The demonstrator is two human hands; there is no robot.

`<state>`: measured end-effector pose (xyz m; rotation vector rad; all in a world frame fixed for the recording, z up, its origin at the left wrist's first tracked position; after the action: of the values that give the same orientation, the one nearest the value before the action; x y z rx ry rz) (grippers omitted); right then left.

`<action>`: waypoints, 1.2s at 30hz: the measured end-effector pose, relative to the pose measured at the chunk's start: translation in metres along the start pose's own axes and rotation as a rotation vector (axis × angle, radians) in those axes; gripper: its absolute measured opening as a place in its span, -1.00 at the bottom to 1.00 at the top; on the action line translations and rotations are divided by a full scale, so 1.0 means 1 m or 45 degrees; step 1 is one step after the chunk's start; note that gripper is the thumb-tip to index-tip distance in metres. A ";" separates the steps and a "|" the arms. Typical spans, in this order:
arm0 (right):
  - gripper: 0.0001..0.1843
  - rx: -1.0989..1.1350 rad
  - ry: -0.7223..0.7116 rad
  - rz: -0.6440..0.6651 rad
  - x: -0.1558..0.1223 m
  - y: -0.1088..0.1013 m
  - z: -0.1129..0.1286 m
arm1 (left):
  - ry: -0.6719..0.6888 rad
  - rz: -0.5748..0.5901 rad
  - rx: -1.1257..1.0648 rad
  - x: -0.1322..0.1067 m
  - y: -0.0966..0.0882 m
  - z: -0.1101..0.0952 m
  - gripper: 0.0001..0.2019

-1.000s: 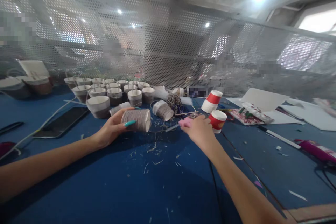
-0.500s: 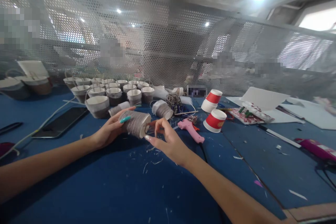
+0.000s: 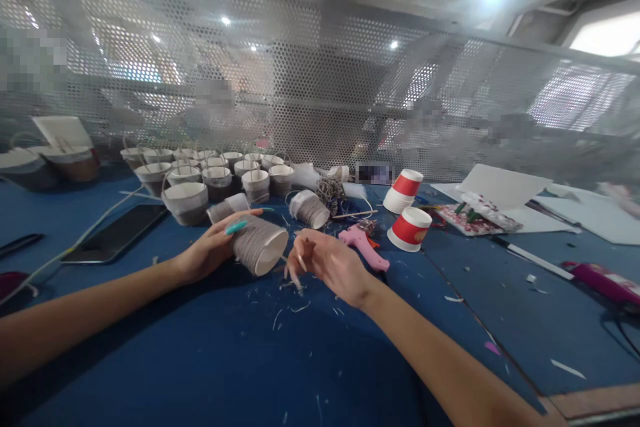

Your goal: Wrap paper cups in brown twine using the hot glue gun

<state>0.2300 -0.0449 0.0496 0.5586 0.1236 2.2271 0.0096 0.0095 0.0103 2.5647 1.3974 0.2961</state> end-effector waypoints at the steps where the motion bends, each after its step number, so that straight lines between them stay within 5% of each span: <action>1: -0.61 0.086 0.014 0.052 0.000 -0.001 0.000 | -0.007 0.012 -0.004 0.000 -0.001 0.001 -0.49; 5: -0.47 0.307 0.076 0.153 -0.001 -0.005 0.004 | -0.024 0.037 -0.024 0.000 -0.003 0.001 -0.53; 10: -0.50 0.358 -0.032 0.071 0.000 -0.008 0.012 | -0.072 0.065 0.014 -0.001 -0.002 0.000 -0.49; 36: -0.67 0.028 0.126 -0.082 -0.003 -0.010 -0.002 | -0.009 0.076 0.044 0.000 0.000 -0.002 -0.53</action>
<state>0.2381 -0.0401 0.0437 0.4495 0.2142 2.1935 0.0093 0.0093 0.0121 2.6363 1.3362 0.2744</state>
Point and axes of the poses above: each hand's wrist, its own x-axis towards the middle knuckle, its own y-axis out of the palm, z = x × y, the point moved 2 cm from there along x, towards the middle knuckle, and after that the axes turned 8 degrees about -y, right-handed, at the moved point
